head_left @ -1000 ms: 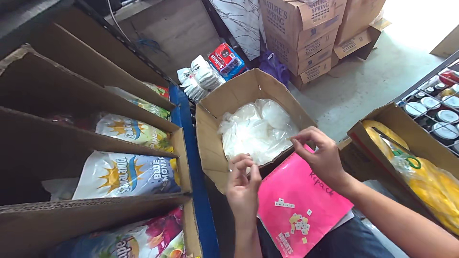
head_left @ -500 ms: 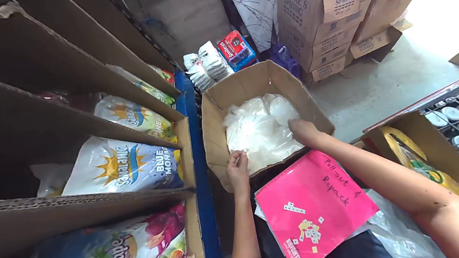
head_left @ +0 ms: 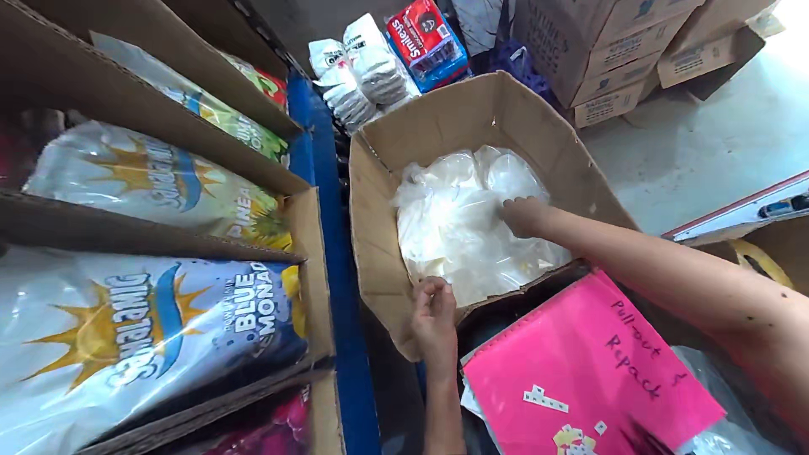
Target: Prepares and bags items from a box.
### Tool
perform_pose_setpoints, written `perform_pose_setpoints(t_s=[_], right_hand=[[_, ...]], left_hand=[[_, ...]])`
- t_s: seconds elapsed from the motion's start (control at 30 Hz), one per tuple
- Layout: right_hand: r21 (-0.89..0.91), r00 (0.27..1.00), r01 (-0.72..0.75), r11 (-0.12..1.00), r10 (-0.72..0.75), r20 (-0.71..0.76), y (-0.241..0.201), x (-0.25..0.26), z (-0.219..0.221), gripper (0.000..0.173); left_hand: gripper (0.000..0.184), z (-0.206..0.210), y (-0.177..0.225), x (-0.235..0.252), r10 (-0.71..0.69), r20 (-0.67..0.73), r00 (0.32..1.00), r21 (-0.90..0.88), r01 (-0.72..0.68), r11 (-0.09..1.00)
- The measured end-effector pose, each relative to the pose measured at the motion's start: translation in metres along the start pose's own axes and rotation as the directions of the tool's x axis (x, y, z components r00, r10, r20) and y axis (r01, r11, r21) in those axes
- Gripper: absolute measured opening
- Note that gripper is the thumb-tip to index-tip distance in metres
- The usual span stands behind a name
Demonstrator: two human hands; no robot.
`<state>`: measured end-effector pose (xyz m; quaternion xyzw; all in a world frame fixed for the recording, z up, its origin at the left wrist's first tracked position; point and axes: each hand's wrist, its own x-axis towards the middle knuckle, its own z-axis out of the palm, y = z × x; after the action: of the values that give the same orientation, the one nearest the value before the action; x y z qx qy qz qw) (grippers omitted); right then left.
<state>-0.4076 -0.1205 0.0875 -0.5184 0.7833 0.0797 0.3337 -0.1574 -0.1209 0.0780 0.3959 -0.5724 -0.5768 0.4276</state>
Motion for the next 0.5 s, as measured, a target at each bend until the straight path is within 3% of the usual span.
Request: perform_pose_setpoints(t_s=[0.1, 0.3, 0.37, 0.5], right_hand=[[-0.057, 0.983, 0.067, 0.996, -0.056, 0.174, -0.007, 0.019, 0.004, 0.066], [-0.183, 0.927, 0.145, 0.972, -0.068, 0.369, -0.042, 0.036, 0.032, 0.082], [-0.226, 0.915, 0.156, 0.962, -0.054, 0.4, -0.049, 0.033, 0.042, 0.074], [-0.134, 0.882, 0.236, 0.962, -0.155, 0.444, -0.04, 0.029, 0.047, 0.043]], left_hand=[[0.008, -0.001, -0.003, -0.001, 0.045, 0.016, 0.999, 0.008, -0.045, 0.999], [0.01, -0.004, -0.007, -0.003, 0.081, 0.022, 0.996, -0.006, -0.081, 0.997], [0.01, -0.004, -0.005, -0.004, 0.074, 0.018, 0.997, -0.016, -0.074, 0.997], [0.01, -0.002, -0.004, -0.004, 0.074, 0.028, 0.997, -0.039, -0.073, 0.997]])
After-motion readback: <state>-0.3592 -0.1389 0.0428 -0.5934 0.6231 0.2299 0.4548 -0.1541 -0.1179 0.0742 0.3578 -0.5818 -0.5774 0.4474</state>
